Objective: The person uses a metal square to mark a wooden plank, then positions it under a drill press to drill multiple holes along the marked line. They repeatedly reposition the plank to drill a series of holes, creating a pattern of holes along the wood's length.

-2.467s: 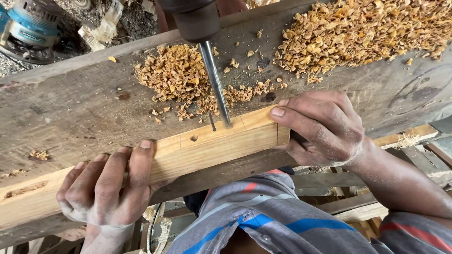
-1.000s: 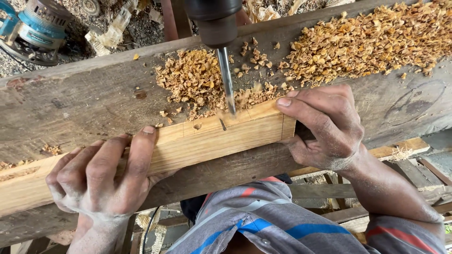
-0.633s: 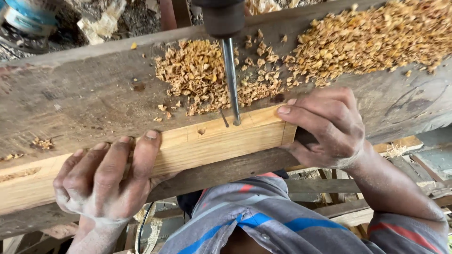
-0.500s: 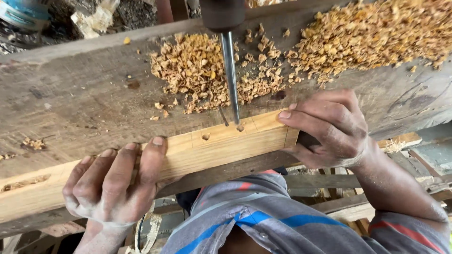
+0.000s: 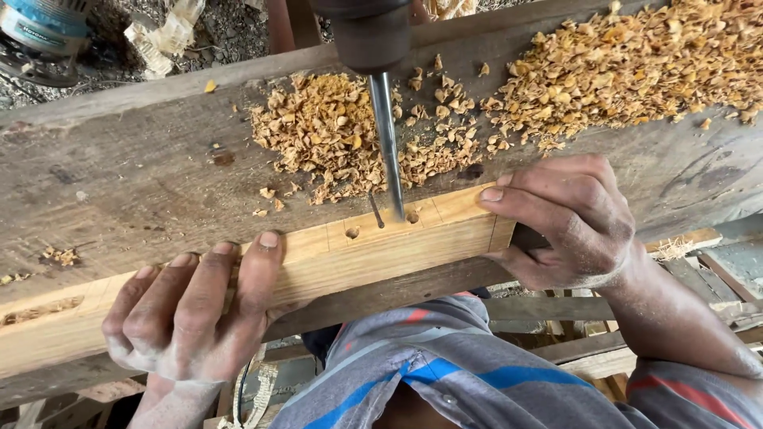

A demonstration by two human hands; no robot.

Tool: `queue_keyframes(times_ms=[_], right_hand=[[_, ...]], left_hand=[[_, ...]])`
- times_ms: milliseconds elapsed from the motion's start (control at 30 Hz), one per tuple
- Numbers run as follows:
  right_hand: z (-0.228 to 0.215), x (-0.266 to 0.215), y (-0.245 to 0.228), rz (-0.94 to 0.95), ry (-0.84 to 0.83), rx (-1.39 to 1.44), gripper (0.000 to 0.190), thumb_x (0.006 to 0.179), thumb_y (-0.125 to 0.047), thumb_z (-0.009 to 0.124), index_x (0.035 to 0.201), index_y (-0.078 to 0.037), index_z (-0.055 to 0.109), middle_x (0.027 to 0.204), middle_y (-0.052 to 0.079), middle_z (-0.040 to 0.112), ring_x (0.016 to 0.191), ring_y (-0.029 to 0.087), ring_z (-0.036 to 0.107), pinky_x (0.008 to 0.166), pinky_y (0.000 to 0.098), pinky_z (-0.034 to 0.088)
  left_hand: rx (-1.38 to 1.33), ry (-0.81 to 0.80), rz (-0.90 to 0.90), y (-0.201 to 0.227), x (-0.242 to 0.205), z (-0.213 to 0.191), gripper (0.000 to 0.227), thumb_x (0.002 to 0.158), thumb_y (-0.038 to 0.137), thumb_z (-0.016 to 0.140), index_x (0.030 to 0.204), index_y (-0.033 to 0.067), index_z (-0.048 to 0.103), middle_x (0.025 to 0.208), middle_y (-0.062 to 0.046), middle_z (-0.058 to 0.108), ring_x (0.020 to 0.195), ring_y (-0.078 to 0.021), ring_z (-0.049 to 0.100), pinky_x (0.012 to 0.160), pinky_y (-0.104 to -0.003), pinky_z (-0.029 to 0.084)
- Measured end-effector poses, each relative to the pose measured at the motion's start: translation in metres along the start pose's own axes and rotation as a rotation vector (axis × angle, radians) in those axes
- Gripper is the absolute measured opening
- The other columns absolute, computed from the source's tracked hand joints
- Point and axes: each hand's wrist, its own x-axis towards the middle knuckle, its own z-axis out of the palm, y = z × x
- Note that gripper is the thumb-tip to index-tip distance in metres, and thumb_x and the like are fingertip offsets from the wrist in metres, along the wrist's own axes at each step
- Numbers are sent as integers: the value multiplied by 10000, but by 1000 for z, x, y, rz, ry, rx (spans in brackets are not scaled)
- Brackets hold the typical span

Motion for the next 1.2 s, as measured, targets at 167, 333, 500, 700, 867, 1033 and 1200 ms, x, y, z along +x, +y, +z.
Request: queue_keyframes(times_ms=[167, 333, 500, 700, 867, 1033, 1200], right_hand=[[0, -1, 0, 17, 10, -8, 255, 798, -225, 523, 913, -1, 561, 865, 133, 523, 731, 253, 528, 679, 342, 460], [1, -1, -2, 16, 23, -25, 239, 802, -204, 524, 919, 2, 558, 861, 134, 517, 720, 262, 531, 669, 341, 457], [2, 0, -2, 13, 24, -33, 282, 811, -250, 515, 928, 4, 556, 881, 141, 508, 720, 261, 532, 663, 344, 458], [1, 2, -2, 28, 46, 2, 272, 806, -223, 518, 931, 17, 544, 885, 151, 498, 756, 256, 579, 683, 347, 459], [-1, 0, -1, 43, 43, 0, 296, 811, -243, 507, 950, 17, 538, 882, 164, 515, 772, 256, 569, 666, 355, 469], [-1, 2, -4, 54, 56, -36, 252, 816, -183, 482, 944, 26, 541, 884, 171, 511, 788, 243, 574, 686, 352, 480], [0, 4, -5, 72, 89, -45, 257, 820, -190, 482, 944, 28, 539, 899, 177, 518, 775, 269, 610, 672, 353, 467]], left_hand=[[3, 2, -14, 0, 2, 2, 78, 817, 240, 749, 818, 210, 678, 799, 12, 575, 729, -173, 498, 687, -297, 386], [-2, 14, -14, 0, 4, 2, 60, 814, 208, 742, 805, 196, 684, 797, 9, 570, 716, -178, 494, 671, -304, 389], [-42, -67, -30, 0, 7, -4, 86, 832, 194, 766, 861, 193, 685, 843, 6, 566, 755, -178, 479, 678, -304, 376], [-18, -68, -42, 0, 11, -6, 91, 831, 187, 763, 862, 207, 680, 838, 23, 565, 740, -161, 482, 684, -301, 374], [-11, -48, -57, 3, 13, -4, 83, 826, 167, 765, 864, 198, 699, 817, 15, 565, 738, -175, 482, 688, -302, 365], [1, -53, -56, 0, 15, -7, 97, 828, 189, 784, 861, 192, 693, 823, 15, 565, 723, -168, 482, 693, -297, 364], [6, -29, -76, 0, 18, -4, 97, 827, 203, 794, 860, 204, 702, 827, 2, 556, 718, -184, 459, 688, -292, 377]])
